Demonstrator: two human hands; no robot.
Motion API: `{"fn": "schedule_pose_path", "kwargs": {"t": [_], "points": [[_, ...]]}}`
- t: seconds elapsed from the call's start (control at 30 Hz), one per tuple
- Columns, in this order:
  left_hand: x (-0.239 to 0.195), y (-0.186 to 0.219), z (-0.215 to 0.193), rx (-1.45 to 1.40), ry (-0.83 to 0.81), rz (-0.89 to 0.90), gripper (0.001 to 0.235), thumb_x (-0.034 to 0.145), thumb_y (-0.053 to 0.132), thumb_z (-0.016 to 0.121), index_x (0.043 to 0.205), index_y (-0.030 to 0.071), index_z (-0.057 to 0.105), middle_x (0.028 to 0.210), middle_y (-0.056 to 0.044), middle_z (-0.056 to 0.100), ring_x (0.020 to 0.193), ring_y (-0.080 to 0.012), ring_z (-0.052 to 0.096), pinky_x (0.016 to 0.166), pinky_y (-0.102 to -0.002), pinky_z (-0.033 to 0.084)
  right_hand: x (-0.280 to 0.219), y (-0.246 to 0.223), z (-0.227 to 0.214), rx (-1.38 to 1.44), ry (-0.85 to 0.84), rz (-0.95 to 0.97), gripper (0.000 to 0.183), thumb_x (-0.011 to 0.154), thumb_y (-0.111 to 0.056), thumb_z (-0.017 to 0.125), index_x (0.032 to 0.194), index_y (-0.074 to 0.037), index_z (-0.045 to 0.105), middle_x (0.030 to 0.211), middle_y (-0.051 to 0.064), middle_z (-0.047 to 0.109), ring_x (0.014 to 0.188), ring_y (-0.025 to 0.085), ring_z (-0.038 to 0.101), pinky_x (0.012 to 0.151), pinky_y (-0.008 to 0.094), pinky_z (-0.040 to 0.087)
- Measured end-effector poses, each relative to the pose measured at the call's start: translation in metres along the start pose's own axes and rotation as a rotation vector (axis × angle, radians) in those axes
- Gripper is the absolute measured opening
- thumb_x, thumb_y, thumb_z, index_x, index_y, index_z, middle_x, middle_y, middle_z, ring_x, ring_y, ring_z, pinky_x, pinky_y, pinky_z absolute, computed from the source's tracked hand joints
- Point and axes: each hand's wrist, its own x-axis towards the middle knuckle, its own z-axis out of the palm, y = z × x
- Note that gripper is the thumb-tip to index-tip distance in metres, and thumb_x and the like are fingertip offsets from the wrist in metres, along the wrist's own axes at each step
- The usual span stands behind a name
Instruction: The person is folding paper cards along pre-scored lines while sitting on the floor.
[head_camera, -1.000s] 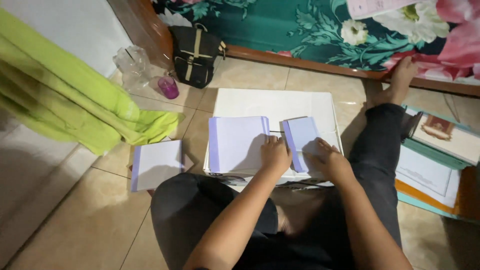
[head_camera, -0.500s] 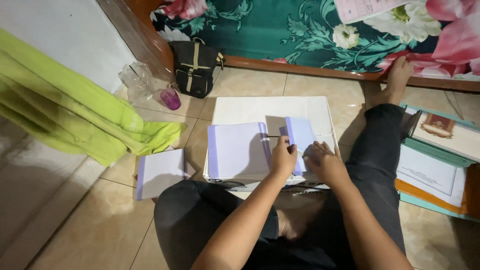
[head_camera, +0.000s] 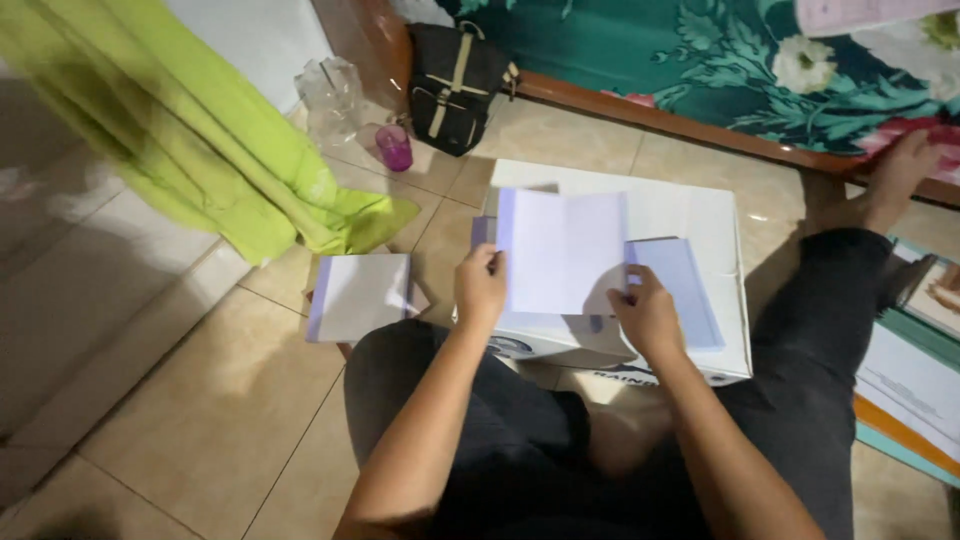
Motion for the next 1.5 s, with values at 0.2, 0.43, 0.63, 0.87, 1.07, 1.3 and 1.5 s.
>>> {"fn": "schedule_pose_path", "kwargs": {"t": [0.2, 0.43, 0.63, 0.87, 1.07, 1.3, 1.5], "points": [[-0.017, -0.004, -0.021, 0.485, 0.051, 0.115, 0.04, 0.09, 0.009, 0.066, 0.129, 0.001, 0.063, 0.111, -0.019, 0.073, 0.098, -0.0325, 0.072, 0.083, -0.042, 0.06, 0.014, 0.014, 0.053, -0.11, -0.024, -0.141, 0.048, 0.088, -0.022, 0.071, 0.133, -0.01, 0.06, 0.078, 0.017, 0.077, 0.086, 0.04, 0.075, 0.079, 0.05, 0.058], [-0.019, -0.015, -0.009, 0.651, -0.057, 0.215, 0.052, 0.099, 0.031, 0.056, 0.148, 0.014, 0.053, 0.147, -0.021, 0.049, 0.134, -0.0378, 0.046, 0.098, -0.049, 0.045, 0.015, 0.021, 0.061, -0.117, -0.017, -0.131, 0.058, 0.083, -0.028, 0.075, 0.137, -0.014, 0.061, 0.094, 0.015, 0.078, 0.093, 0.035, 0.075, 0.079, 0.046, 0.058], [-0.017, -0.015, -0.009, 0.758, -0.238, 0.112, 0.061, 0.106, 0.043, 0.042, 0.157, 0.01, 0.038, 0.156, -0.027, 0.039, 0.14, -0.0415, 0.044, 0.1, -0.054, 0.046, 0.0, -0.028, 0.06, -0.532, 0.16, -0.659, 0.045, 0.085, -0.018, 0.071, 0.127, -0.002, 0.072, 0.132, 0.024, 0.067, 0.129, 0.044, 0.06, 0.105, 0.048, 0.048], [-0.016, -0.035, 0.007, 0.768, -0.143, 0.191, 0.06, 0.103, 0.041, 0.049, 0.153, 0.009, 0.046, 0.149, -0.028, 0.047, 0.131, -0.0397, 0.054, 0.088, -0.051, 0.051, 0.094, -0.039, 0.106, -0.457, -0.341, -0.644, 0.066, 0.107, -0.037, 0.026, 0.164, -0.005, 0.019, 0.17, 0.021, 0.02, 0.157, 0.037, 0.016, 0.128, 0.048, 0.014], [-0.017, -0.039, 0.012, 0.758, -0.11, 0.199, 0.056, 0.104, 0.036, 0.045, 0.153, 0.009, 0.046, 0.147, -0.028, 0.049, 0.128, -0.0398, 0.055, 0.085, -0.051, 0.05, 0.086, -0.043, 0.107, -0.523, -0.315, -0.601, 0.069, 0.109, -0.048, 0.017, 0.166, -0.009, 0.016, 0.171, 0.017, 0.017, 0.158, 0.033, 0.013, 0.129, 0.046, 0.011], [-0.017, -0.044, 0.015, 0.734, -0.033, 0.206, 0.055, 0.101, 0.032, 0.049, 0.151, 0.008, 0.049, 0.143, -0.025, 0.054, 0.124, -0.0366, 0.059, 0.083, -0.05, 0.053, -0.007, -0.034, 0.046, -0.389, -0.508, -0.67, 0.066, 0.106, -0.042, 0.029, 0.162, -0.007, 0.023, 0.167, 0.019, 0.025, 0.155, 0.037, 0.022, 0.127, 0.049, 0.017], [-0.012, -0.045, 0.005, 0.53, -0.047, 0.142, 0.063, 0.099, 0.025, 0.055, 0.151, -0.007, 0.039, 0.137, -0.028, 0.06, 0.118, -0.0339, 0.066, 0.08, -0.045, 0.059, -0.029, 0.0, 0.039, -0.282, -0.216, -0.452, 0.065, 0.106, -0.043, 0.044, 0.157, -0.003, 0.036, 0.164, 0.022, 0.031, 0.15, 0.041, 0.03, 0.123, 0.048, 0.029]]}}
